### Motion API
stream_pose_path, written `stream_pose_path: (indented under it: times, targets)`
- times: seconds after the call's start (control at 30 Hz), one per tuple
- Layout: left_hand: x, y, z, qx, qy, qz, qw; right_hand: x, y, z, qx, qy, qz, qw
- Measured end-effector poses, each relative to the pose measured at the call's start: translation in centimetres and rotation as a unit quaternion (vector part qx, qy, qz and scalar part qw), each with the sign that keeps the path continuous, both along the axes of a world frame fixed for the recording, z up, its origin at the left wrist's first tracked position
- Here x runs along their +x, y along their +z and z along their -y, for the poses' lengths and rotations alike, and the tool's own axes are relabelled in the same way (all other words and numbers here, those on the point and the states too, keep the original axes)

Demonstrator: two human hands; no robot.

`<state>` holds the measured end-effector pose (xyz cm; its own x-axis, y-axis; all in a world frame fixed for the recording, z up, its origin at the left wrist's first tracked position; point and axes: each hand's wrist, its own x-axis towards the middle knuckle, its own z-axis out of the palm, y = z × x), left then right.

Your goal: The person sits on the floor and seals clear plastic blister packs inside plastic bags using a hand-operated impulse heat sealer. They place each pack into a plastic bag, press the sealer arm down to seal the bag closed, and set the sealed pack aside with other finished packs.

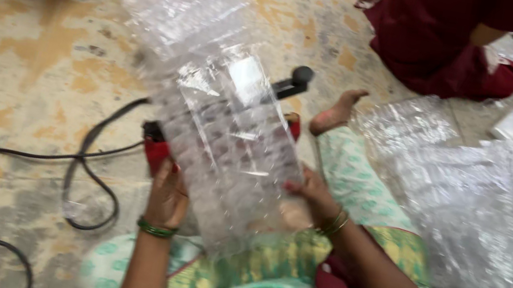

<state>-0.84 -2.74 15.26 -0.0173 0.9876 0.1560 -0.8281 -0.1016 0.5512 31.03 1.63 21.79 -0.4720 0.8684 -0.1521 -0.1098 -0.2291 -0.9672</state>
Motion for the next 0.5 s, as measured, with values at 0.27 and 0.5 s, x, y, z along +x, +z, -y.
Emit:
stream_pose_path:
  times: [0.27, 0.5]
  targets:
    - [1.8, -6.0, -2.2, -0.146, -0.090, 0.024, 0.985, -13.5, 6.5, -19.0, -0.081, -0.053, -0.165, 0.982]
    - [2.8, -7.3, -3.3, -0.176, -0.122, -0.114, 0.970, -28.7, 9.0, -35.6, -0.086, -0.108, -0.308, 0.941]
